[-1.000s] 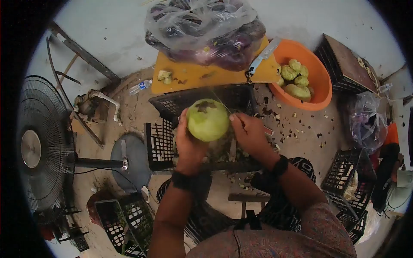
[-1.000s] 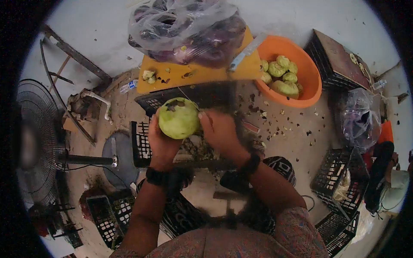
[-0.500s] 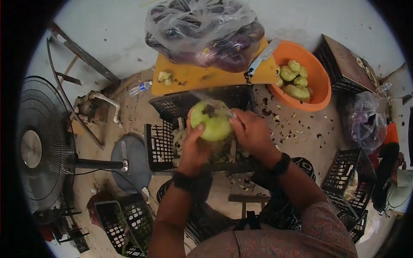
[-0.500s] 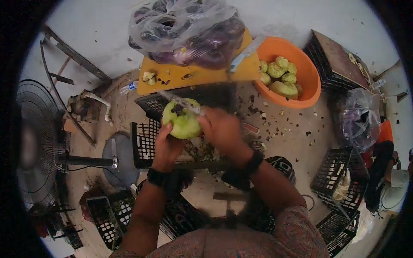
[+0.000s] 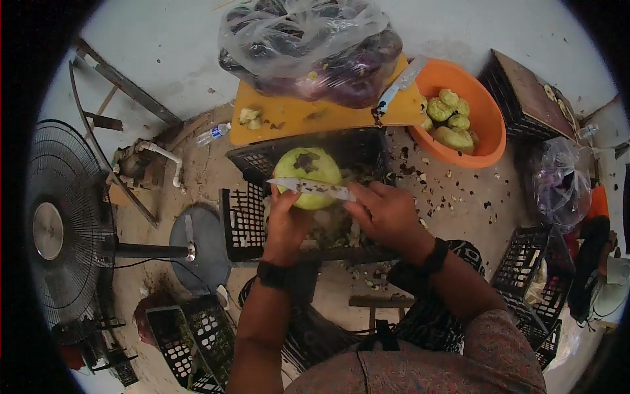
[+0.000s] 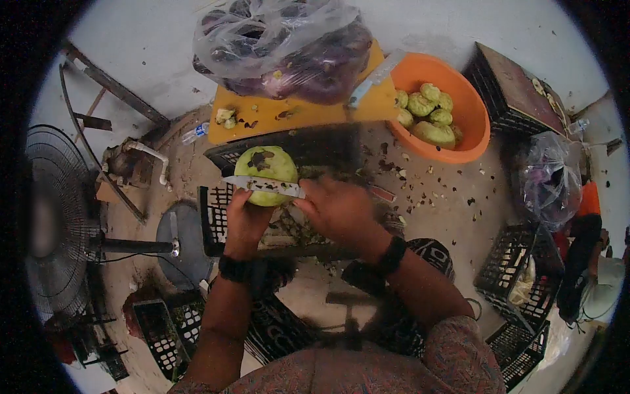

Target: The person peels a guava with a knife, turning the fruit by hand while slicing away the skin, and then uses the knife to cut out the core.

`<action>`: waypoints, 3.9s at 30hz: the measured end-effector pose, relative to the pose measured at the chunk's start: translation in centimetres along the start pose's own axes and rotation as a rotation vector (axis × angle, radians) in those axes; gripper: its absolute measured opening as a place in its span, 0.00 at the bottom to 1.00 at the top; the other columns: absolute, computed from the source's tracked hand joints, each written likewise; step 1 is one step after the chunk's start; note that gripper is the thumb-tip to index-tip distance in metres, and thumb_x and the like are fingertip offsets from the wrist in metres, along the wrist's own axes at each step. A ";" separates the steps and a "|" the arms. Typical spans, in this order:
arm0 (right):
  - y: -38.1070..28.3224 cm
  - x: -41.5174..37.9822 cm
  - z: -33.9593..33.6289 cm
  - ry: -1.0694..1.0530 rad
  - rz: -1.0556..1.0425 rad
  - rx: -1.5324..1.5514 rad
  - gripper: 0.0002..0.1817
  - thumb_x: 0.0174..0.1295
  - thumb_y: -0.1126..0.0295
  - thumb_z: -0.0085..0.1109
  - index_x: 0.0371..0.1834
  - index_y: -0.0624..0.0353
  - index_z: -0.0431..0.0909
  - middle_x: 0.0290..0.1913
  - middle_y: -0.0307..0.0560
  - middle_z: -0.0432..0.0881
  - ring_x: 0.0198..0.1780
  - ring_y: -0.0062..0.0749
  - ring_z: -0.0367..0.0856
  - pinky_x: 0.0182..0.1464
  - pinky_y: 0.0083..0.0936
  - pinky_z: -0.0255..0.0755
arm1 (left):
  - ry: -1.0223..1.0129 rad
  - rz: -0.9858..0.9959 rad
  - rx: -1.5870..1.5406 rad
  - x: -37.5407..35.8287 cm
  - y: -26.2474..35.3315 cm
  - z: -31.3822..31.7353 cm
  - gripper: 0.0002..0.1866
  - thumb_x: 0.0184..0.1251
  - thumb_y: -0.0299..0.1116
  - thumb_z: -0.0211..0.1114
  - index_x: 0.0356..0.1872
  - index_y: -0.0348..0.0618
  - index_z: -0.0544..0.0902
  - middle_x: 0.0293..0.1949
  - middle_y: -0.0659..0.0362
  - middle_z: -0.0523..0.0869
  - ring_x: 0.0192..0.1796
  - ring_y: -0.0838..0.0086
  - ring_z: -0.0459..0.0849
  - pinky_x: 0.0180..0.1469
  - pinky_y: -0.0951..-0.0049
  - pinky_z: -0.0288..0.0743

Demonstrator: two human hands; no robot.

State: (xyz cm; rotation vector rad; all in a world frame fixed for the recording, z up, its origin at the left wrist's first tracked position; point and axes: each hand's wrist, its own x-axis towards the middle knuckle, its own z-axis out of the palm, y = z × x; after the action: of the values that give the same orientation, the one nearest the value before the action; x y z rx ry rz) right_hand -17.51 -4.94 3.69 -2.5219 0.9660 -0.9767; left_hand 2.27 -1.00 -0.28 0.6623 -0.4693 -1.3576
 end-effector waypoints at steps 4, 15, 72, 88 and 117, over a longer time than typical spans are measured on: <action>-0.3 0.3 0.8 0.029 0.056 -0.070 0.15 0.58 0.63 0.62 0.46 0.57 0.79 0.25 0.48 0.78 0.25 0.47 0.78 0.26 0.38 0.71 | 0.094 -0.057 0.086 -0.9 -0.1 1.7 0.33 0.57 0.25 0.61 0.65 0.50 0.60 0.57 0.55 0.72 0.59 0.62 0.74 0.59 0.57 0.72; 0.0 0.3 0.6 -0.037 0.095 0.045 0.12 0.63 0.58 0.54 0.34 0.55 0.75 0.28 0.50 0.77 0.29 0.50 0.79 0.29 0.42 0.72 | 0.127 0.066 0.113 -0.2 0.0 1.1 0.32 0.58 0.26 0.60 0.65 0.50 0.61 0.58 0.54 0.71 0.61 0.61 0.73 0.61 0.55 0.70; 0.2 0.6 3.0 -0.042 0.109 0.004 0.10 0.61 0.64 0.59 0.40 0.57 0.78 0.26 0.51 0.78 0.28 0.49 0.80 0.29 0.40 0.72 | 0.222 0.117 0.263 -0.9 -0.3 2.2 0.37 0.51 0.21 0.67 0.63 0.43 0.59 0.55 0.53 0.71 0.57 0.66 0.74 0.58 0.65 0.72; 1.8 1.2 5.4 0.083 0.403 0.000 0.10 0.62 0.62 0.54 0.34 0.55 0.81 0.29 0.52 0.80 0.32 0.48 0.82 0.34 0.41 0.75 | 0.179 0.165 0.180 -1.2 0.8 3.2 0.37 0.51 0.21 0.64 0.65 0.46 0.58 0.57 0.54 0.70 0.59 0.65 0.73 0.60 0.62 0.72; 3.2 0.4 4.7 -0.089 0.058 0.041 0.14 0.63 0.57 0.52 0.31 0.56 0.76 0.29 0.51 0.79 0.34 0.50 0.80 0.34 0.42 0.74 | -0.001 -0.279 -0.003 -1.2 0.1 -2.0 0.33 0.57 0.47 0.59 0.63 0.41 0.68 0.60 0.51 0.75 0.62 0.54 0.73 0.61 0.49 0.69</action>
State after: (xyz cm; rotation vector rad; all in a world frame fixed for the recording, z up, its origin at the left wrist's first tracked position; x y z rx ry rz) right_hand -15.67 -7.50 -1.10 -2.4666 0.9772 -0.8509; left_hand 3.45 0.53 -1.65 0.7450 -0.3849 -1.6207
